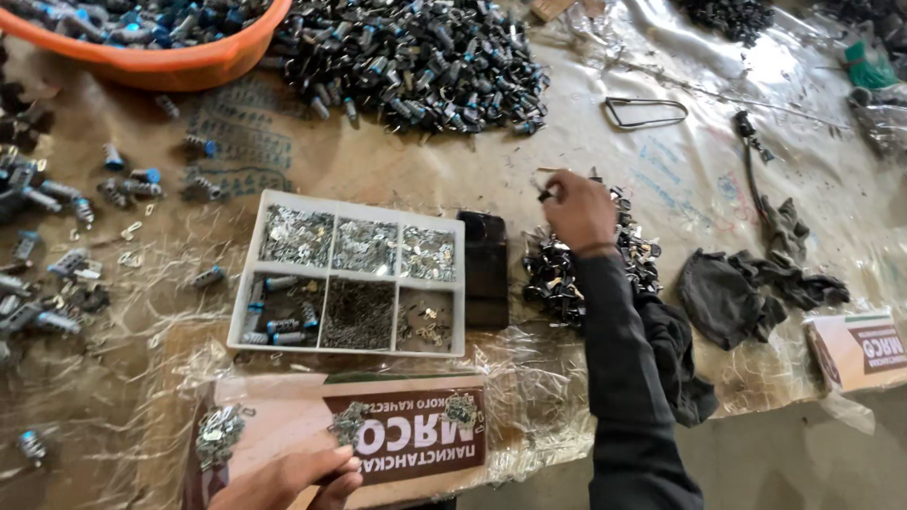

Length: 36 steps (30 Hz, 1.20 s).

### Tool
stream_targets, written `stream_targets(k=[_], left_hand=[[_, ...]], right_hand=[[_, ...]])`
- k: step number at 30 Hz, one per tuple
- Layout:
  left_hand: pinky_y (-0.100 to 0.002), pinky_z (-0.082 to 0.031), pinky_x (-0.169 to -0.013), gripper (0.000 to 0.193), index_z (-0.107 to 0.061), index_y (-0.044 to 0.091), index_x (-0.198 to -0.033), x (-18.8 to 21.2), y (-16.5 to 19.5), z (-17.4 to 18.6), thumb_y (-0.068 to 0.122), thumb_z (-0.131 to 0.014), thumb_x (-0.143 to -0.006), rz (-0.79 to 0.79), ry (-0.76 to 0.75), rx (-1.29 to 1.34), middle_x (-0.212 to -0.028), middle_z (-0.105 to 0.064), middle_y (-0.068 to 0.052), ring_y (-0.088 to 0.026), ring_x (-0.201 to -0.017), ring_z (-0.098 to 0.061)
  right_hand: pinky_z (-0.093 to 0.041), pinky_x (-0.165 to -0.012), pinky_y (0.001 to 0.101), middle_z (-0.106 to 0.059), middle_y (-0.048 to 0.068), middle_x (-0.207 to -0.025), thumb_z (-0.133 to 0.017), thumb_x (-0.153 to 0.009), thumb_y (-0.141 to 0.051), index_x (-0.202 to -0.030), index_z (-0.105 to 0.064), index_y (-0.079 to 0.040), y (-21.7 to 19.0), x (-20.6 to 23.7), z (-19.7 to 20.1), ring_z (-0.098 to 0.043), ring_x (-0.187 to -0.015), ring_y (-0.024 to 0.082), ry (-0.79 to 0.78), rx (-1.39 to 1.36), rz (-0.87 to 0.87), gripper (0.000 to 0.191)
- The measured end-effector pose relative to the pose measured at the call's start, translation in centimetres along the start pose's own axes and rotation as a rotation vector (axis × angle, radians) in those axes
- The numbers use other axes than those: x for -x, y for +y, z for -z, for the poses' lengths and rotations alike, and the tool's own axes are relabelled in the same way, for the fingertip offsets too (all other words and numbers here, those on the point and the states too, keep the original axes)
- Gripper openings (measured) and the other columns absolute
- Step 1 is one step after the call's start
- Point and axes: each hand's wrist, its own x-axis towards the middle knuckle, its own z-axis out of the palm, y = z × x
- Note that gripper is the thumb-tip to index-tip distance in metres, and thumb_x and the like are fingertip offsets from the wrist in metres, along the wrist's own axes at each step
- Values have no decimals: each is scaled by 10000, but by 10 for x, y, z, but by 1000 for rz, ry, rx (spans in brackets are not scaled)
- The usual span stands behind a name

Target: The person sits at a workbench assembling small metal parts. They pick a cylindrical metal body from a compartment tray, insert a spring and small metal fittings into it by hand, press the parts together, and set the finished assembly on the table, repeating the cycle.

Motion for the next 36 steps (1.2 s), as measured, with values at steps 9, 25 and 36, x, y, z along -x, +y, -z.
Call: stream_targets(k=[9,25,36], left_hand=[[-304,-614,-678,227,-763,138,-1021,-45,30,10,137,-832,-806,51,-116,-54,-863,-821,-37,-129,-774,-825],[-358,-511,-800,138,-742,118,-928,-174,-19,49,184,-714,-809,-195,-474,-956,-918,-725,-59,-244,-881,-669],[-371,-527,-807,161,-730,119,-959,-188,-1,38,245,-701,-862,-187,-560,-1105,-925,-704,-55,-220,-877,-702]], right_hand=[[-537,-764,414,-717,71,-873,-723,-864,-231,-1162,-729,-78,33,59,-4,-677,-805,259,126,-180,94,335],[-528,-897,374,-708,98,-1162,-794,-860,-213,-1005,-736,-93,12,84,9,-648,-1066,265,245,-132,149,198],[-520,-857,337,-686,122,-1076,-657,-989,-69,-1190,-639,5,24,232,-1,-661,-978,205,137,-2016,-251,215]])
